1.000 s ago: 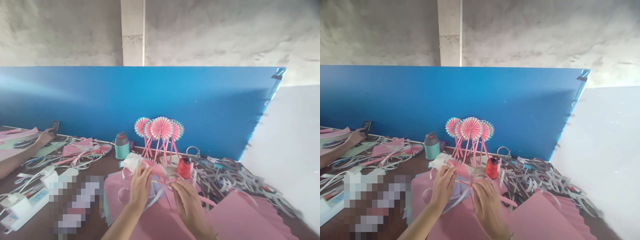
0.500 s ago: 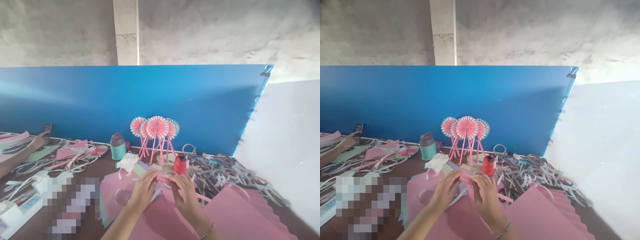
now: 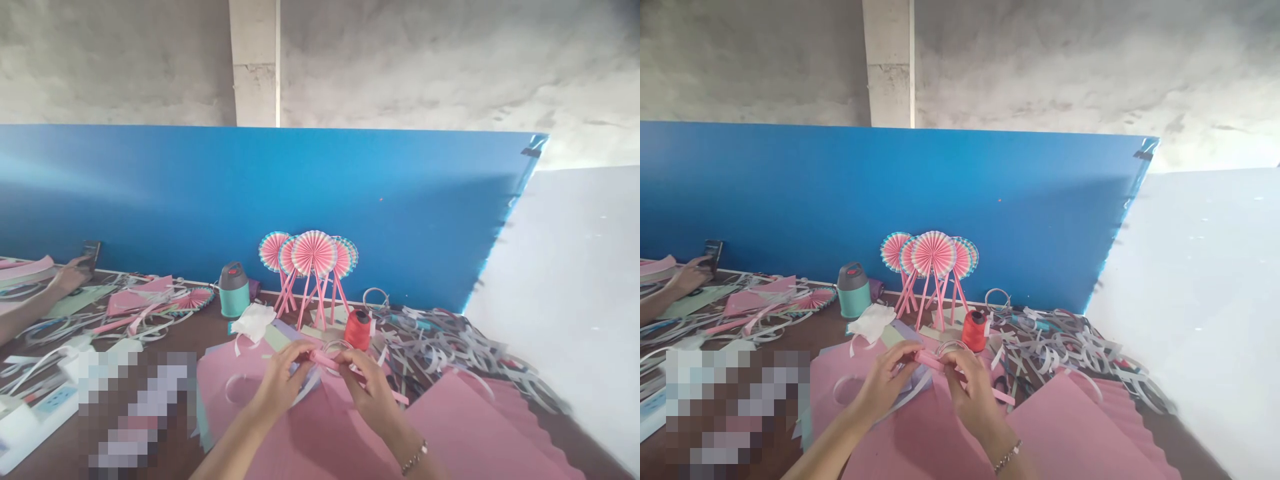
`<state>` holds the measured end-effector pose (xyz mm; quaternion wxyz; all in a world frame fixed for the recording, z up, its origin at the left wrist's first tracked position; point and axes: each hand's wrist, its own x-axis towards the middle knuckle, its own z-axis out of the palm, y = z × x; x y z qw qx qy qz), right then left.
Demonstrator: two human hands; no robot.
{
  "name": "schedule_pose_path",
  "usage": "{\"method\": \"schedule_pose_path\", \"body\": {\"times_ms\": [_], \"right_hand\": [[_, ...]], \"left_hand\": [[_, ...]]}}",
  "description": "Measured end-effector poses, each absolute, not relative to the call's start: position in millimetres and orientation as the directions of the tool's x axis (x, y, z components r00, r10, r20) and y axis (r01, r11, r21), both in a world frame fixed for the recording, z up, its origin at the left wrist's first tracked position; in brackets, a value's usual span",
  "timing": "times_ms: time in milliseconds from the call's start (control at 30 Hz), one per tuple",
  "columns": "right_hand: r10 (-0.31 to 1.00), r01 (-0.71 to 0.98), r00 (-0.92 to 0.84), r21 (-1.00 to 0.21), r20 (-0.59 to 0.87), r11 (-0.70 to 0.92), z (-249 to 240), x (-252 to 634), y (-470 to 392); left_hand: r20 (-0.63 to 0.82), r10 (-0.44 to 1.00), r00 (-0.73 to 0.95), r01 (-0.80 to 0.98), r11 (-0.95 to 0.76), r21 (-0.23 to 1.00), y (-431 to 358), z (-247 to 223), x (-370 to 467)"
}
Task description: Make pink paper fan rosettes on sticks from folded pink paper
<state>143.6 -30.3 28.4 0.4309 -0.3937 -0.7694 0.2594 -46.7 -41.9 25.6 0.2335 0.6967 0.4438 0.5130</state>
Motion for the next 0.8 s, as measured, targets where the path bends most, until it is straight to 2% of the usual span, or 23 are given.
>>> {"method": "schedule_pose_path", "body": {"times_ms": [333,567,800], "right_hand": [[0.799,0.401,-0.317,-0.691,0.511,0.601,27.8,143.3,-29.2],[0.797,0.422,-0.336,-0.676,0.503,0.604,29.8,142.3,-31.5],[0.733,0.495,-0.367,-0.547,0.572,0.675,32.7,141.0,-33.6]], "left_hand": [[0.459,0.884,0.086,0.349,-0.458,0.817,-45.2,29.1,-45.1],[0.468,0.876,0.114,0.238,-0.482,0.843,-49.6,34.1,-43.8],[0.421,0.907,0.022,0.233,-0.415,0.88,-47.0,28.4,-39.2]]}}
